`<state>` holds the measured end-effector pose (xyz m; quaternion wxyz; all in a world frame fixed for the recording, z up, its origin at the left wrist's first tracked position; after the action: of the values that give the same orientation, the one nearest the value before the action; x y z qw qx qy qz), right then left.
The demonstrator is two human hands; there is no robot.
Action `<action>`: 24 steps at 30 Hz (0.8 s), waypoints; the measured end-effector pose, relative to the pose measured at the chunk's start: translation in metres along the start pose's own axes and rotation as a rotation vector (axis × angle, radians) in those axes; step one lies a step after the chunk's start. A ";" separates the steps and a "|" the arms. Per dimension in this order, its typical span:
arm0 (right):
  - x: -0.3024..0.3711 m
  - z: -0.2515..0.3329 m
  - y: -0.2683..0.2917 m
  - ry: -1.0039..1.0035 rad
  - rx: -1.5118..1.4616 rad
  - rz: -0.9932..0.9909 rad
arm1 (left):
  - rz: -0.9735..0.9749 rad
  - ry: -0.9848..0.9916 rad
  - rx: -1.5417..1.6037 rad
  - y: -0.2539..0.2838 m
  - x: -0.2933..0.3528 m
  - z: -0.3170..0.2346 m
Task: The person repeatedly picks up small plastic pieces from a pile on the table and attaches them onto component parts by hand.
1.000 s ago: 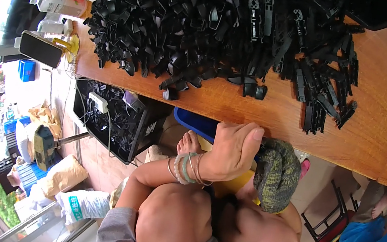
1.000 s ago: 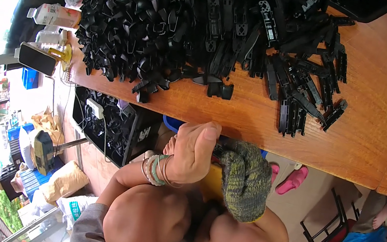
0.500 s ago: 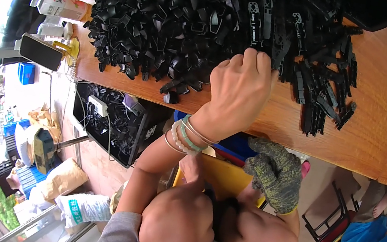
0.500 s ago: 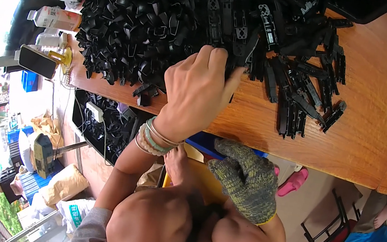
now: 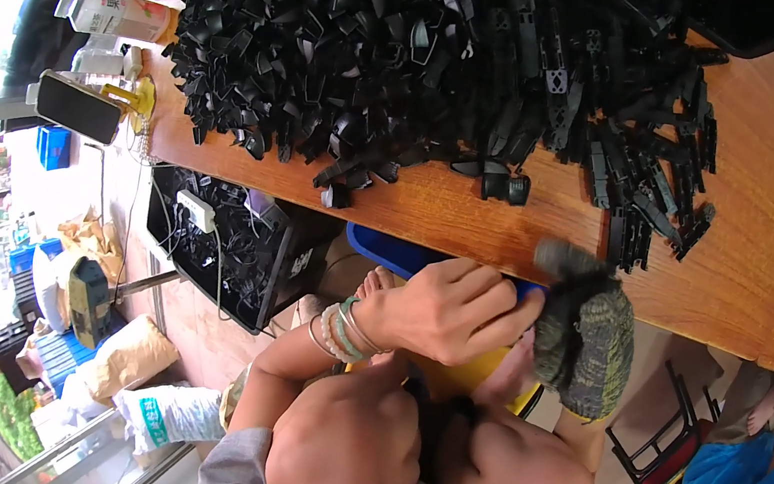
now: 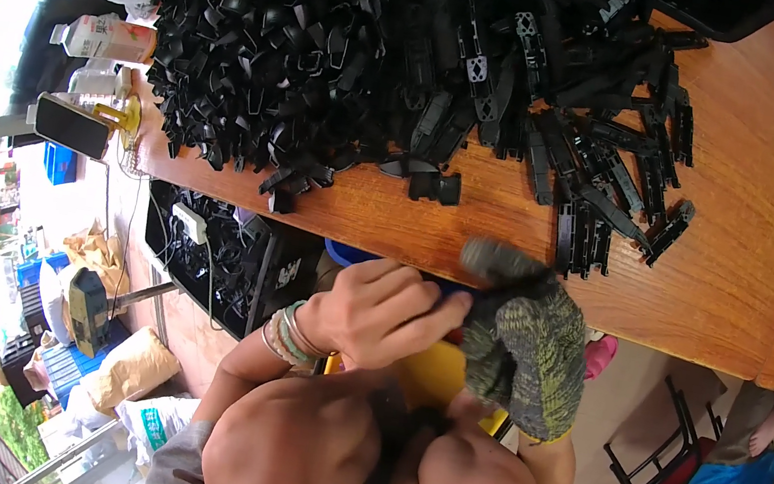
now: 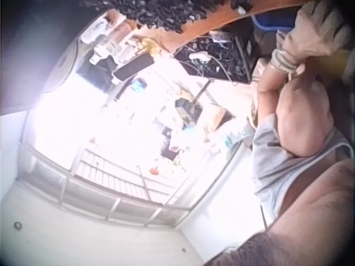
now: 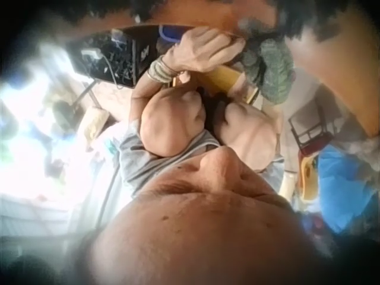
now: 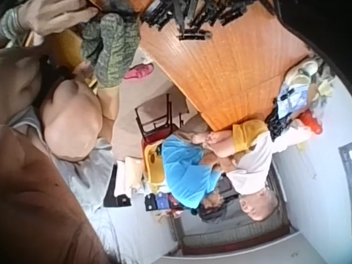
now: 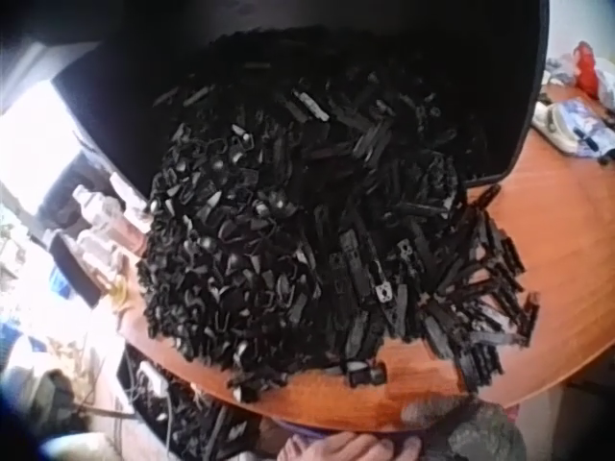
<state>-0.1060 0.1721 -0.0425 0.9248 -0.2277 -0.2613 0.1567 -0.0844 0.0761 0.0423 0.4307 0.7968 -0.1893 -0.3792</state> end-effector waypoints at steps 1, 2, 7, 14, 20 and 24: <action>-0.001 0.000 0.000 -0.013 0.000 0.008 | 0.025 -0.020 0.055 -0.003 0.000 -0.001; -0.002 0.001 0.000 -0.025 -0.001 0.016 | -0.070 0.055 0.046 0.003 0.006 0.011; -0.003 0.004 0.004 -0.080 0.000 0.047 | -0.141 0.629 -0.136 0.022 0.015 0.089; -0.002 -0.007 0.002 -0.115 -0.095 0.044 | 0.023 0.779 -0.014 0.010 0.021 0.093; 0.000 -0.018 0.001 -0.163 -0.012 0.122 | -0.138 0.699 0.094 0.008 0.022 0.091; -0.001 -0.009 0.001 -0.078 0.037 0.072 | -0.103 0.631 -0.001 0.007 0.015 0.084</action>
<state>-0.1022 0.1697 -0.0508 0.9117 -0.2135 -0.2859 0.2034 -0.1388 0.0175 0.0130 0.4488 0.8834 -0.0057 -0.1349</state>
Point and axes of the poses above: each hand's wrist, its own x-axis away from the middle knuckle, its own y-axis out of the back of the hand, z = x × y, the point moved 10 cm from there along -x, towards the middle knuckle, and after that the axes turned 10 degrees about z, right-handed, at the moved point
